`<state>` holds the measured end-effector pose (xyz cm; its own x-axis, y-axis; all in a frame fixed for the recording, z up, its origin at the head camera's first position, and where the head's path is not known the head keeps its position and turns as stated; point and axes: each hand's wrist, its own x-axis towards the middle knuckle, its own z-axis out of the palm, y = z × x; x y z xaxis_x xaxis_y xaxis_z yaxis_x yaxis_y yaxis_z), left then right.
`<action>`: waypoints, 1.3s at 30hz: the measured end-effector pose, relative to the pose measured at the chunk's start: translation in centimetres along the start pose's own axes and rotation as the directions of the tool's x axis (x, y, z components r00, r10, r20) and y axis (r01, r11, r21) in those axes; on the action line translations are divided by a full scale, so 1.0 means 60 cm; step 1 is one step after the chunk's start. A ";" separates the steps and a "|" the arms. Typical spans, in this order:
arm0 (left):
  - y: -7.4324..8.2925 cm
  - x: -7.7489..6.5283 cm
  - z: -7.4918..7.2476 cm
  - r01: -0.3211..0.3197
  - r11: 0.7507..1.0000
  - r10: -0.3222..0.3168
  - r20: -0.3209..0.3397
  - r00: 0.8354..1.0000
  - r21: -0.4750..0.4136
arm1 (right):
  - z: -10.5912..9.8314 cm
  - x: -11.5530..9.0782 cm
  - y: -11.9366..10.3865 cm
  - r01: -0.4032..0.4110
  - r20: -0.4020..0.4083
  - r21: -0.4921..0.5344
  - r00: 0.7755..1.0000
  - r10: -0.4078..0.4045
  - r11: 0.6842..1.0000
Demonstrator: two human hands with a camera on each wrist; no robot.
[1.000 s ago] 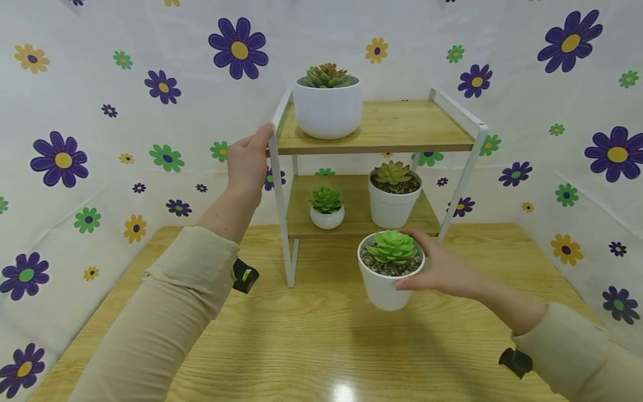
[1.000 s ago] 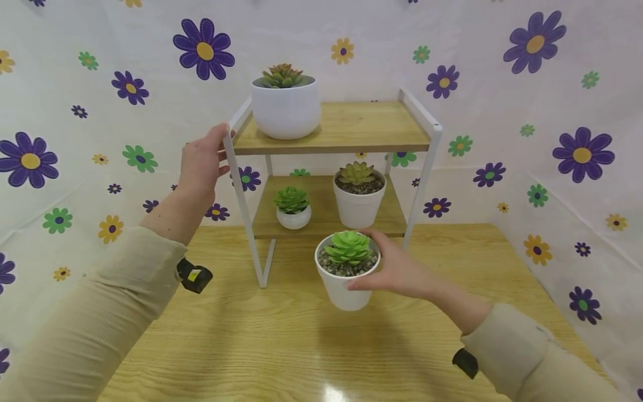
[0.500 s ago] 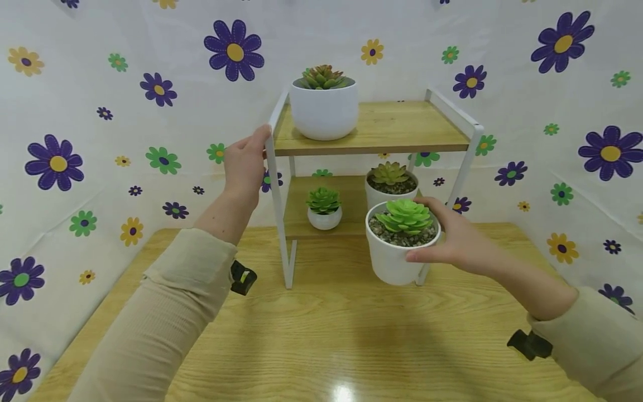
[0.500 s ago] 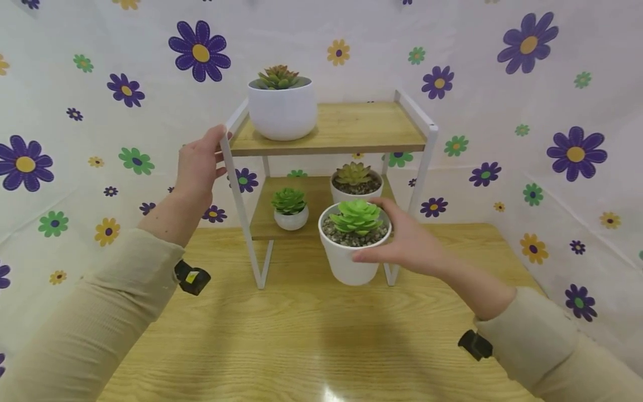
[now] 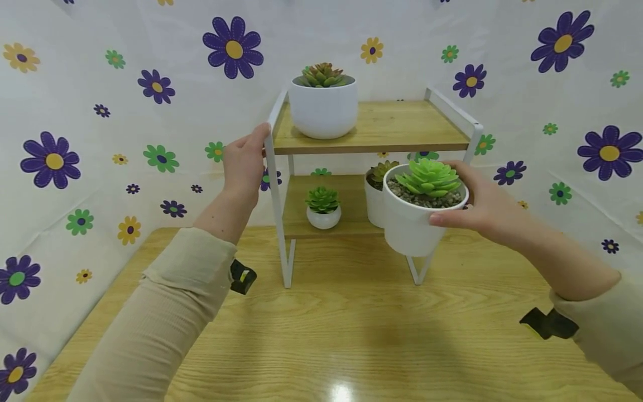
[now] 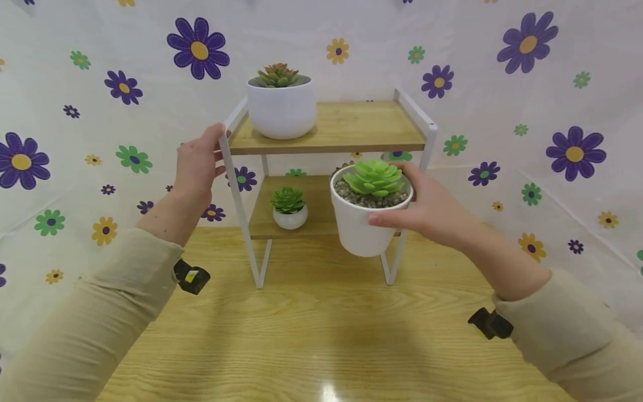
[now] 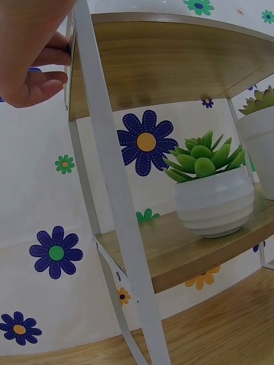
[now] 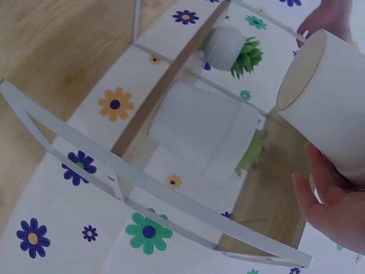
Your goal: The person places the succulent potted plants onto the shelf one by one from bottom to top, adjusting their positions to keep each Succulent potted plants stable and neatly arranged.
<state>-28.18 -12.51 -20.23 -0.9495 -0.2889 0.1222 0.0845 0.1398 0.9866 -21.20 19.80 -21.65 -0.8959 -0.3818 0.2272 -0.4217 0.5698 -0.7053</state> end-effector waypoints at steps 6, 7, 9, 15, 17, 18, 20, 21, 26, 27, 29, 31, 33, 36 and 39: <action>0.001 0.000 -0.001 0.002 1.000 -0.002 0.003 1.000 -0.008 | -0.026 0.006 -0.008 -0.042 -0.035 -0.035 0.999 0.041 0.999; 0.001 0.000 -0.002 0.002 1.000 -0.002 0.003 1.000 -0.007 | -0.031 0.009 -0.009 -0.052 -0.040 -0.040 0.998 0.051 0.998; 0.000 0.000 -0.002 0.003 1.000 -0.003 0.003 1.000 -0.004 | -0.040 0.013 -0.012 -0.070 -0.056 -0.038 0.996 0.068 0.997; -0.001 -0.001 -0.003 0.008 1.000 -0.008 0.002 1.000 0.007 | -0.060 0.028 -0.020 -0.101 -0.103 -0.006 0.990 0.100 0.995; -0.001 0.000 -0.003 0.011 1.000 -0.011 0.002 1.000 0.006 | -0.066 0.032 -0.023 -0.105 -0.117 -0.016 0.988 0.103 0.994; -0.001 0.000 -0.003 0.012 1.000 -0.012 0.001 1.000 0.005 | -0.069 0.033 -0.024 -0.109 -0.123 -0.019 0.987 0.106 0.994; -0.001 0.000 -0.002 0.011 1.000 -0.011 -0.002 1.000 0.003 | -0.074 0.036 -0.027 -0.121 -0.136 -0.023 0.984 0.117 0.992; -0.001 0.000 -0.002 0.011 1.000 -0.011 -0.002 1.000 0.001 | -0.076 0.037 -0.028 -0.125 -0.142 -0.026 0.983 0.120 0.992; 0.001 0.000 -0.003 0.010 1.000 -0.010 0.001 1.000 0.008 | -0.085 0.046 -0.035 -0.121 -0.169 0.000 0.978 0.119 0.993; 0.002 -0.001 -0.002 0.012 1.000 -0.012 0.001 1.000 0.009 | -0.087 0.048 -0.037 -0.118 -0.176 0.005 0.977 0.117 0.993; 0.002 -0.001 -0.002 0.013 1.000 -0.013 0.000 1.000 0.015 | -0.090 0.053 -0.041 -0.120 -0.195 0.012 0.973 0.120 0.993; 0.002 -0.002 -0.002 0.012 1.000 -0.012 0.001 1.000 0.015 | -0.094 0.058 -0.045 -0.123 -0.210 0.015 0.970 0.124 0.992; 0.001 -0.002 -0.002 0.009 1.000 -0.009 -0.001 1.000 0.014 | -0.097 0.063 -0.049 -0.122 -0.226 0.021 0.966 0.124 0.992; 0.001 -0.001 -0.001 0.004 1.000 -0.004 -0.002 1.000 0.011 | -0.103 0.068 -0.053 -0.120 -0.241 0.038 0.962 0.126 0.992; 0.000 -0.001 -0.002 0.002 1.000 -0.002 -0.005 1.000 0.014 | -0.107 0.072 -0.057 -0.135 -0.249 0.041 0.958 0.141 0.990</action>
<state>-28.08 -12.57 -20.21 -0.9482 -0.2937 0.1208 0.0782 0.1529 0.9852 -24.52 20.85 -13.94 -0.9527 -0.1042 0.2855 -0.2908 0.5855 -0.7567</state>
